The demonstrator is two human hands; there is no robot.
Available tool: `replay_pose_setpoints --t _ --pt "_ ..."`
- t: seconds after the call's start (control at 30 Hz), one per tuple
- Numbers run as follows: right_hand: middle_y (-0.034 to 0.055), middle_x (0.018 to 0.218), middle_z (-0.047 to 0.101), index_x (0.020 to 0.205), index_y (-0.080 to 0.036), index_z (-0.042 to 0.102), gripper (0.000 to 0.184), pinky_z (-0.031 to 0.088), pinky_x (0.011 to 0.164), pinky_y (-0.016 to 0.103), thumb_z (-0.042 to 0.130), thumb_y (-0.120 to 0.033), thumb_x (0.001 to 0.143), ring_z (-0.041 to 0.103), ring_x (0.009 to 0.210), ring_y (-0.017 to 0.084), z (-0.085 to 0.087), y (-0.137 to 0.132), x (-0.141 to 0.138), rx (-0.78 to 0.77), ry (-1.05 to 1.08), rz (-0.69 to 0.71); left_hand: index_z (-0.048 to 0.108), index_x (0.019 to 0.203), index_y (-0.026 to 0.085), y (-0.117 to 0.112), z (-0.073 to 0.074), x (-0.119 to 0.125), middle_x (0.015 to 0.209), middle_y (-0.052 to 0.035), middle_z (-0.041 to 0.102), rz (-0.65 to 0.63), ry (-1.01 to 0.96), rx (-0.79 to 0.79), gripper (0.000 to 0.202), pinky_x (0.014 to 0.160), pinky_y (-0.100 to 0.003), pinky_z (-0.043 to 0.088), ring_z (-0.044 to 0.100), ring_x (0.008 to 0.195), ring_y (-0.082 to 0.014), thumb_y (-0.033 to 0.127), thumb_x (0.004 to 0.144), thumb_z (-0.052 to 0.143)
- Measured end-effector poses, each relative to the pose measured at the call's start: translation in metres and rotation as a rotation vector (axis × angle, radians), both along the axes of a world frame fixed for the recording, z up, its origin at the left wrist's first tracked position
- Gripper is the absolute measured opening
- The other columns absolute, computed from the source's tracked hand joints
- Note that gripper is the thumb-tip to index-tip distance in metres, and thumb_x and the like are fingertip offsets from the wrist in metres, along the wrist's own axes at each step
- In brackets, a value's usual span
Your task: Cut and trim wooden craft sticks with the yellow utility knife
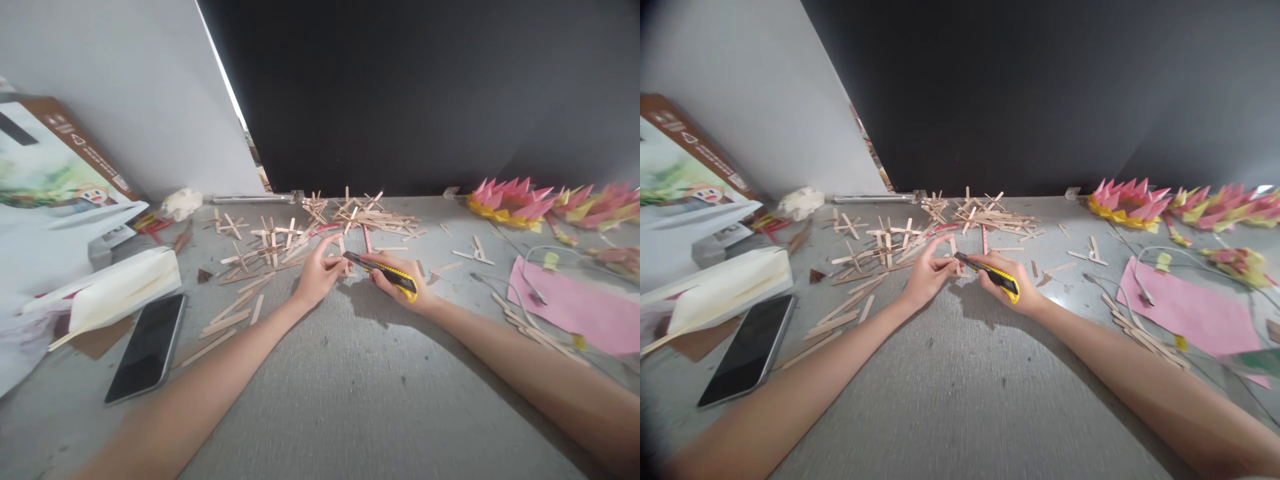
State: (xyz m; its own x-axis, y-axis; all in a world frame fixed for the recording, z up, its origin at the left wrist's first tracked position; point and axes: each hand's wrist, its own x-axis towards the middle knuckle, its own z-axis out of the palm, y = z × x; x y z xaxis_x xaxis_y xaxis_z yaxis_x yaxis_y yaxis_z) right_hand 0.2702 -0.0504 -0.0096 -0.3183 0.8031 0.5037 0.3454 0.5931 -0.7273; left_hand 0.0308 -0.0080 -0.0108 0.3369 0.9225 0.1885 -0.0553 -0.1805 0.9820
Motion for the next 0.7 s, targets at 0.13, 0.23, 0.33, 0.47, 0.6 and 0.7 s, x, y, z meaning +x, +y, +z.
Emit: replay_pose_setpoints --t 0.13,0.23,0.33,0.47,0.6,0.7 --pt "0.0069 0.096 0.074 0.138 -0.024 0.073 0.035 0.055 0.077 0.033 0.056 -0.039 0.111 0.069 0.077 0.018 0.006 -0.002 -0.003 0.051 -0.009 0.001 0.047 0.157 0.02 0.0 0.0 0.001 0.092 -0.0075 0.083 -0.009 -0.006 0.003 0.08 0.083 -0.032 0.065 0.08 0.085 -0.0207 0.052 0.093 0.083" --pt "0.0068 0.096 0.075 0.137 -0.023 0.072 0.034 0.056 0.077 0.032 0.056 -0.037 0.111 0.069 0.076 0.018 0.009 -0.002 -0.005 0.097 -0.022 -0.014 0.047 0.156 0.02 0.001 0.0 0.0 0.093 -0.0075 0.083 -0.013 0.007 0.016 0.079 0.083 -0.032 0.066 0.08 0.082 -0.0196 0.053 0.094 0.082" --pt "0.0061 0.094 0.075 0.136 -0.022 0.072 0.033 0.056 0.075 0.031 0.055 -0.036 0.112 0.069 0.075 0.017 0.01 -0.002 -0.005 0.121 -0.024 -0.022 0.046 0.156 0.02 0.002 -0.001 0.0 0.095 -0.0072 0.083 -0.01 0.018 0.022 0.079 0.083 -0.032 0.066 0.08 0.082 -0.0196 0.054 0.094 0.081" --pt "0.0065 0.095 0.075 0.136 -0.022 0.072 0.033 0.057 0.075 0.031 0.056 -0.034 0.111 0.07 0.076 0.017 0.007 -0.001 -0.004 0.135 -0.029 -0.022 0.045 0.157 0.02 0.002 -0.002 0.0 0.094 -0.0076 0.084 0.002 0.045 0.048 0.079 0.083 -0.034 0.067 0.081 0.083 -0.0209 0.055 0.095 0.079" --pt "0.0084 0.103 0.076 0.139 -0.023 0.07 0.033 0.06 0.081 0.034 0.056 -0.032 0.111 0.071 0.083 0.019 0.001 -0.001 -0.006 0.145 -0.037 -0.01 0.049 0.156 0.02 0.0 -0.001 0.0 0.094 -0.0085 0.085 0.063 0.15 0.089 0.073 0.08 -0.032 0.064 0.081 0.083 -0.0222 0.052 0.097 0.077" --pt "0.0099 0.109 0.076 0.143 -0.022 0.068 0.035 0.061 0.083 0.034 0.055 -0.027 0.11 0.072 0.087 0.018 -0.002 -0.002 -0.009 0.163 -0.035 0.019 0.053 0.156 0.021 -0.003 0.0 0.0 0.093 -0.0078 0.085 0.121 0.243 0.15 0.066 0.079 -0.031 0.062 0.081 0.085 -0.0227 0.046 0.099 0.075"
